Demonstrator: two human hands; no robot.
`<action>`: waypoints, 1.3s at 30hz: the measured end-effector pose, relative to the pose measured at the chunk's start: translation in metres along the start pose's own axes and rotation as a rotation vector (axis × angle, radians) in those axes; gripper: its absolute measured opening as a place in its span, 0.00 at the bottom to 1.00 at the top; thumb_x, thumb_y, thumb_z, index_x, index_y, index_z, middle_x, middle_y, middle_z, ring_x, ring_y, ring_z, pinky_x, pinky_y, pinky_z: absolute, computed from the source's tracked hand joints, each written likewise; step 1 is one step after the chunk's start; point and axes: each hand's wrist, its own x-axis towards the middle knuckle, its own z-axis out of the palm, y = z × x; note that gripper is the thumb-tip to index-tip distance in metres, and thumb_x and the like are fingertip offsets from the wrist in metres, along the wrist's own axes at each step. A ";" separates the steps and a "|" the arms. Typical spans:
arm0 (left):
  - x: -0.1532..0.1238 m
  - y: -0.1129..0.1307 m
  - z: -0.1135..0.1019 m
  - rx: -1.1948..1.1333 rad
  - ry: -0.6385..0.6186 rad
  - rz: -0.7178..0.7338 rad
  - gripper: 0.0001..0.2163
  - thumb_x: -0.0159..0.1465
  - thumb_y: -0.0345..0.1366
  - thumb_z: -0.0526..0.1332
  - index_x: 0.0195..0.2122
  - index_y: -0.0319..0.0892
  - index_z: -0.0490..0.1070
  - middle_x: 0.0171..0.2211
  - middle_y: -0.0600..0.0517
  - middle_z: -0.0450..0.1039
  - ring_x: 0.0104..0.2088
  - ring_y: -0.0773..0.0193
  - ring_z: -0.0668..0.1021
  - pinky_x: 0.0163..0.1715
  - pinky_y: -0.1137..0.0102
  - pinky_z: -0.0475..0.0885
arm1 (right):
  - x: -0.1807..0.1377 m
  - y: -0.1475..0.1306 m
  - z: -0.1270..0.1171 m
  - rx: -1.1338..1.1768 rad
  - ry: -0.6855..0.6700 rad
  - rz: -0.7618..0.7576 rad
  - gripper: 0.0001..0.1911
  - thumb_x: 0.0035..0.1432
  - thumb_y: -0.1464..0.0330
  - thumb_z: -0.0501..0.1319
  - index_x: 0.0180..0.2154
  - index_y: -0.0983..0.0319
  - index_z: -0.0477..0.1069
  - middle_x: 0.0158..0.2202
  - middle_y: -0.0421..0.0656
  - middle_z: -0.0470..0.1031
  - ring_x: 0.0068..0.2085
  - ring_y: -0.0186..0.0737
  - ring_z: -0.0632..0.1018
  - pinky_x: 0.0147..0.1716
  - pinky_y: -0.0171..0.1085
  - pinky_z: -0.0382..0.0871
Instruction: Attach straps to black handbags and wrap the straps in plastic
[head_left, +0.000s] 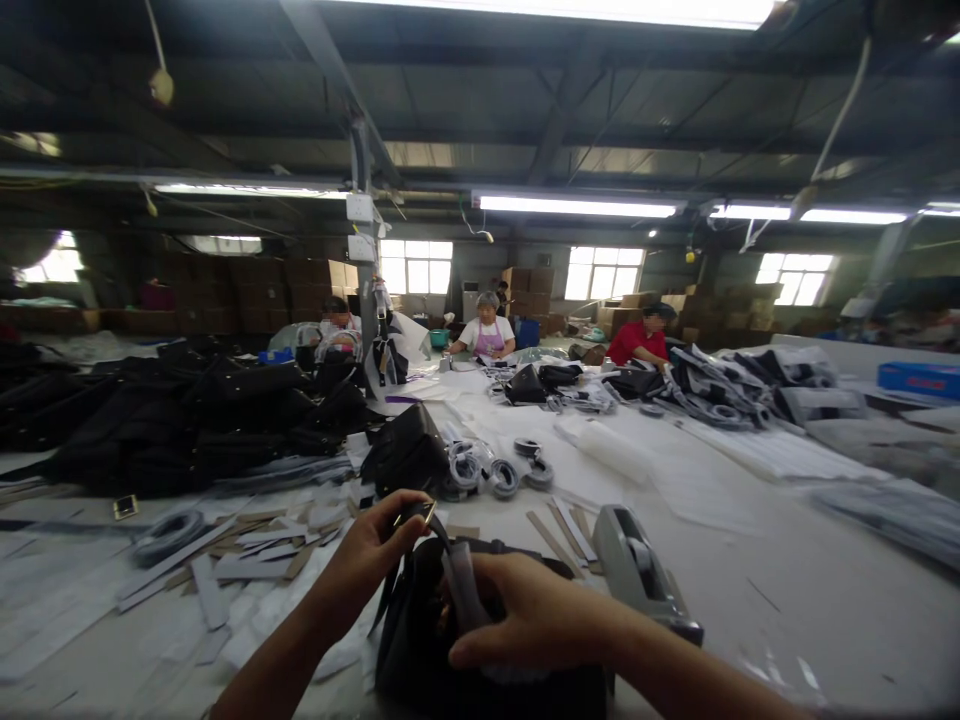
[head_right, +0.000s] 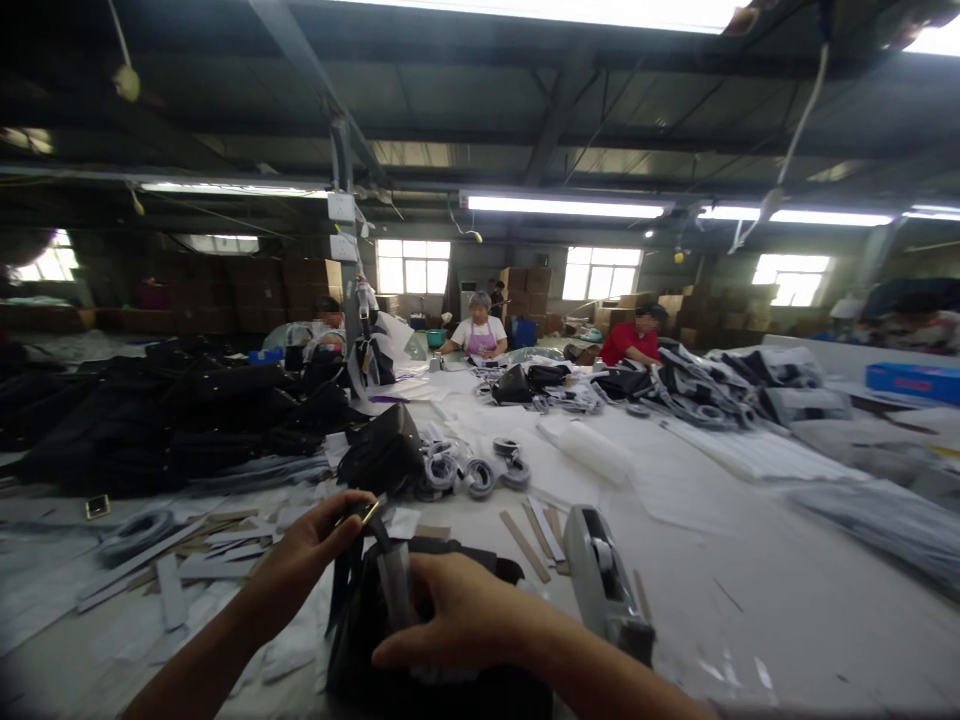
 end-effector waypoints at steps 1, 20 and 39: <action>-0.002 -0.001 0.000 -0.046 0.034 -0.019 0.21 0.57 0.53 0.66 0.44 0.44 0.74 0.33 0.53 0.75 0.37 0.60 0.74 0.38 0.70 0.67 | -0.003 -0.003 -0.004 -0.063 0.015 -0.002 0.13 0.53 0.67 0.66 0.42 0.58 0.75 0.35 0.37 0.79 0.35 0.37 0.78 0.31 0.29 0.69; 0.024 0.061 0.075 -0.389 -0.553 -0.189 0.15 0.63 0.47 0.64 0.34 0.37 0.73 0.23 0.55 0.71 0.21 0.73 0.71 0.23 0.79 0.65 | -0.017 0.013 -0.067 -0.786 0.735 -0.380 0.24 0.60 0.69 0.63 0.58 0.58 0.66 0.49 0.46 0.79 0.49 0.46 0.78 0.50 0.42 0.70; 0.027 0.067 0.102 -0.331 -0.538 -0.553 0.30 0.61 0.59 0.58 0.43 0.33 0.76 0.37 0.41 0.80 0.31 0.60 0.81 0.28 0.72 0.75 | -0.030 0.083 -0.040 -0.401 1.017 -0.310 0.16 0.65 0.70 0.55 0.51 0.59 0.74 0.48 0.46 0.80 0.49 0.44 0.80 0.50 0.40 0.73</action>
